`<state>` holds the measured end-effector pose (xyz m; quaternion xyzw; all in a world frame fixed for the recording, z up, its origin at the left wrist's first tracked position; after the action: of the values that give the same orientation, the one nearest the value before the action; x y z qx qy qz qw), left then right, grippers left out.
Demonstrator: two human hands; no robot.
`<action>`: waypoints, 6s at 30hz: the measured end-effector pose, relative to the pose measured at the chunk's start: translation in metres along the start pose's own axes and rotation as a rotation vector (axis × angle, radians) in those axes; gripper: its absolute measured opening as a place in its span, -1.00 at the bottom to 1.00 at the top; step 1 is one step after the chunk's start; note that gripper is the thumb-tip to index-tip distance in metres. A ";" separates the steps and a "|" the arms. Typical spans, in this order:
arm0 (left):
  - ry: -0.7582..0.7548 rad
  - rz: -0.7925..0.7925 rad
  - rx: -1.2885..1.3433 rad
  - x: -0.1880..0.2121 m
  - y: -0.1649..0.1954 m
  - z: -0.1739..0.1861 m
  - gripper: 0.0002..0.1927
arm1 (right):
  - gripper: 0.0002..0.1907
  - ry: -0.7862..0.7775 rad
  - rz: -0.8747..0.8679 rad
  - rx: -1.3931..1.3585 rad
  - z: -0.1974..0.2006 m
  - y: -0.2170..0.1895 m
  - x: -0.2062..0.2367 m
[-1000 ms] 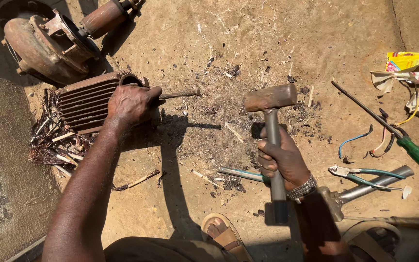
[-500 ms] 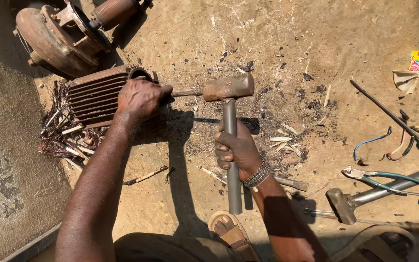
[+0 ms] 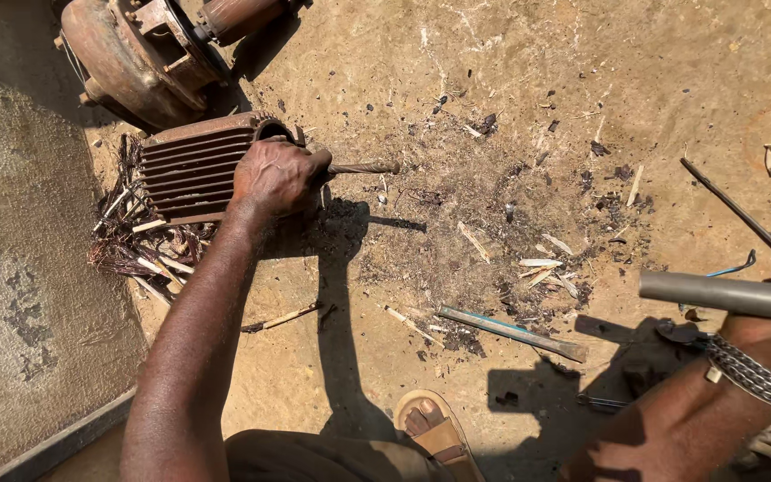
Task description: The person dismantles a burnt electric motor stator on the ground, pulling charred copper windings out of the laminated core by hand and setting them aside. They then hold a metal rod against the stator and strike it with a hammer to drive the remaining core out of the housing.
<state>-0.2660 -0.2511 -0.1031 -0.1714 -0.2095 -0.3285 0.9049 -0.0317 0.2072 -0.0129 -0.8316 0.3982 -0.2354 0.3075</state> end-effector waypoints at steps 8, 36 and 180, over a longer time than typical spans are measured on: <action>-0.025 0.058 -0.077 -0.003 -0.026 -0.024 -0.69 | -0.77 -0.424 -1.361 0.204 -0.029 0.238 0.181; 0.178 1.185 0.902 0.064 -0.091 -0.019 0.15 | -0.50 -0.768 -0.254 2.199 0.134 0.159 0.032; 0.538 0.790 1.069 0.048 -0.091 -0.013 -0.25 | -0.39 -0.713 0.358 2.309 0.072 0.132 0.031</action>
<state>-0.2894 -0.3478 -0.0746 0.3192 -0.0339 0.1403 0.9366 -0.0368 0.1397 -0.1509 -0.0214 -0.0425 -0.1636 0.9854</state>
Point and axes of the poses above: each hand's wrist, its own x-axis away from the middle knuckle, its own z-axis out of the back of the hand, y = z × x, the point moved 7 cm from there along -x, towards the middle knuckle, and after that the axes turned 1 degree about x, right-handed, at the moved point
